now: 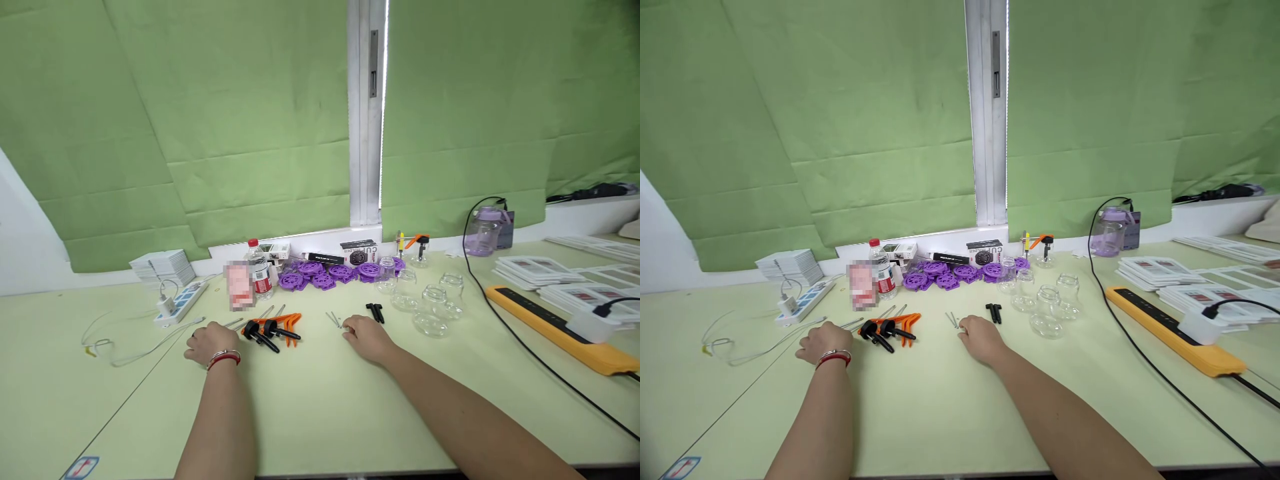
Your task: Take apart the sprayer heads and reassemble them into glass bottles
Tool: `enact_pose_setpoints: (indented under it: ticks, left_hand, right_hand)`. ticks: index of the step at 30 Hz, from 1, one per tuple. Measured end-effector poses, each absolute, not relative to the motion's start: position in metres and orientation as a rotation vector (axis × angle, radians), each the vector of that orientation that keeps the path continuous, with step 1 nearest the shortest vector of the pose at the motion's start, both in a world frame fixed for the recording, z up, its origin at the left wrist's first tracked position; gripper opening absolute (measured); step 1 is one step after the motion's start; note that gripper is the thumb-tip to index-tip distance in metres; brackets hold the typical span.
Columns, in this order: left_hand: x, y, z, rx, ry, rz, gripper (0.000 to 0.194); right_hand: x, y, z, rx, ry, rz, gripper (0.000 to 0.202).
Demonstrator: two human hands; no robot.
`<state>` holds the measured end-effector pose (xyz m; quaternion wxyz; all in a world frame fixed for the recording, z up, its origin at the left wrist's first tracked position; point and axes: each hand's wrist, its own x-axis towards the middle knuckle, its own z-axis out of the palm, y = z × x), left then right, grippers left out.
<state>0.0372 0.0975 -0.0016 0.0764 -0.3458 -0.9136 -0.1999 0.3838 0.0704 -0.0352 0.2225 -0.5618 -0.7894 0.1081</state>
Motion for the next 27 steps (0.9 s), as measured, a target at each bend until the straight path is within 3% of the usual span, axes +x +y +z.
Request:
enact_pose_setpoints:
  ticks: [11,16,27]
  left_hand:
    - [0.027,0.098,-0.010,-1.016,-2.766,-0.588,0.027]
    - [0.025,0.099,-0.013,-1.036,-2.827,-0.607,0.029]
    - [0.028,0.097,-0.009,-1.106,-2.873,-0.758,0.038]
  right_hand:
    - [0.354,0.062,-0.032,-1.293,-2.196,0.306,0.034]
    - [0.316,0.070,-0.022,-1.120,-2.297,0.466,0.040]
    - [0.264,0.084,-0.021,-1.236,-2.252,0.667,0.026]
